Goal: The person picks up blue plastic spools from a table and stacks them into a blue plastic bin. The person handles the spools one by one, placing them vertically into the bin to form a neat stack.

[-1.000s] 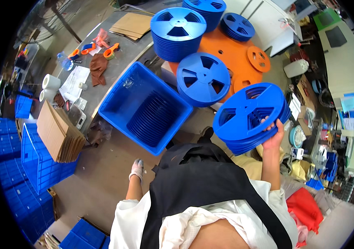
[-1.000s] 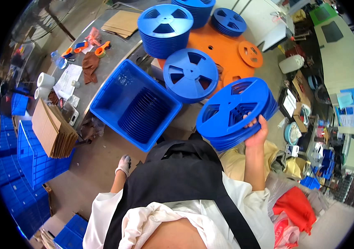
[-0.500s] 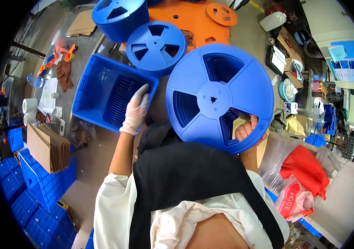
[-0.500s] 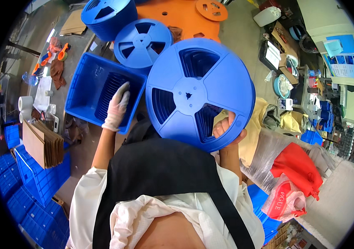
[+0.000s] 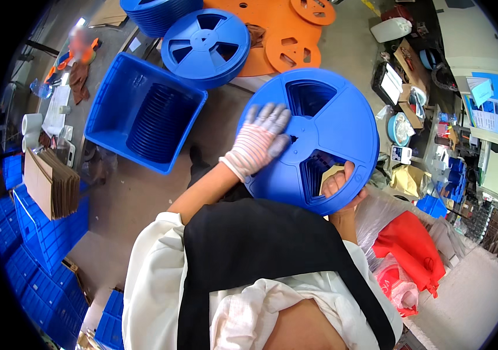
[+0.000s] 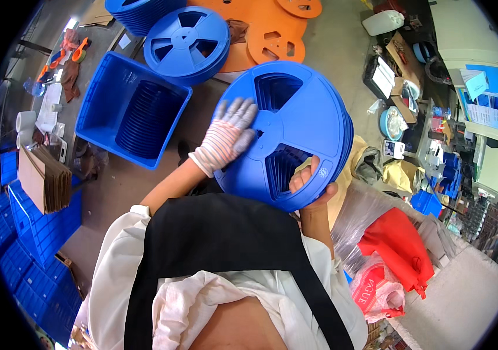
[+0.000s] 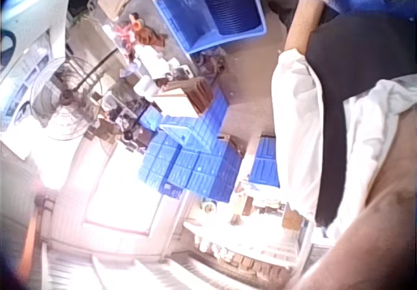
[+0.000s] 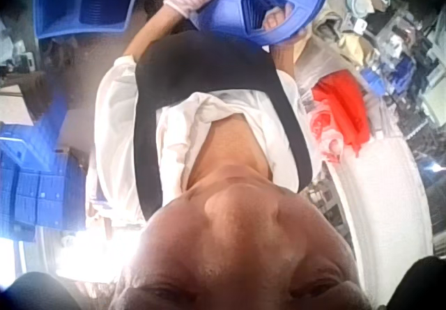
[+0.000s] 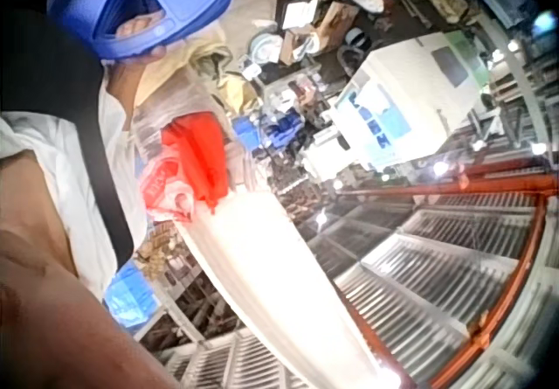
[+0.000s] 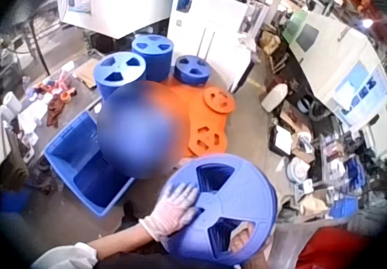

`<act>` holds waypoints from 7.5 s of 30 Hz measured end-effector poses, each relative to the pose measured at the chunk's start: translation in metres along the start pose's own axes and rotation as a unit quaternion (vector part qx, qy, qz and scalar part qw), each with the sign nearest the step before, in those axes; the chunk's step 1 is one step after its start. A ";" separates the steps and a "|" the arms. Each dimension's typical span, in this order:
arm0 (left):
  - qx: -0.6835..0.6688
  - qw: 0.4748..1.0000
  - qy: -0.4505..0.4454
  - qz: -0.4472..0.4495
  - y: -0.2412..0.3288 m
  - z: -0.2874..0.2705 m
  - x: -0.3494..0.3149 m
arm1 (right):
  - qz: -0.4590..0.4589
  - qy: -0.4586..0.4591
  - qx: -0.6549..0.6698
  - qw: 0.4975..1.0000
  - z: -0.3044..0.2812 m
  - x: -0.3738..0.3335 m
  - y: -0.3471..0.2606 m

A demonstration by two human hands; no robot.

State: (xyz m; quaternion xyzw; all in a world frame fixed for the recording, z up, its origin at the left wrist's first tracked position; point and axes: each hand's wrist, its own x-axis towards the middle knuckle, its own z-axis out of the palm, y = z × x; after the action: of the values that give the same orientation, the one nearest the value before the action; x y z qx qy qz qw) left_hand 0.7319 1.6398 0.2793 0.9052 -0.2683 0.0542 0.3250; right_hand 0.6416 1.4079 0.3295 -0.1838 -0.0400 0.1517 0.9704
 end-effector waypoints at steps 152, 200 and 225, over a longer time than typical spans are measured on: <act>-0.065 0.912 0.332 -0.233 -0.184 -0.112 -0.207 | 0.090 0.364 -0.301 0.877 -0.008 0.071 0.095; -0.088 0.986 0.142 0.017 -0.085 -0.191 -0.158 | 0.160 -0.104 0.015 0.981 0.105 0.090 0.227; -0.001 0.993 -0.086 0.082 -0.147 -0.161 -0.254 | 0.087 0.071 0.025 0.993 0.100 0.116 0.209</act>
State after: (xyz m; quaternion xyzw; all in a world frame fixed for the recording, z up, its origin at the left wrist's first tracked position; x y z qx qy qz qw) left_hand 0.6046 1.9480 0.2537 0.8812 -0.3685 0.0023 0.2963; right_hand 0.6798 1.6635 0.3474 -0.1723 0.0493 0.2226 0.9583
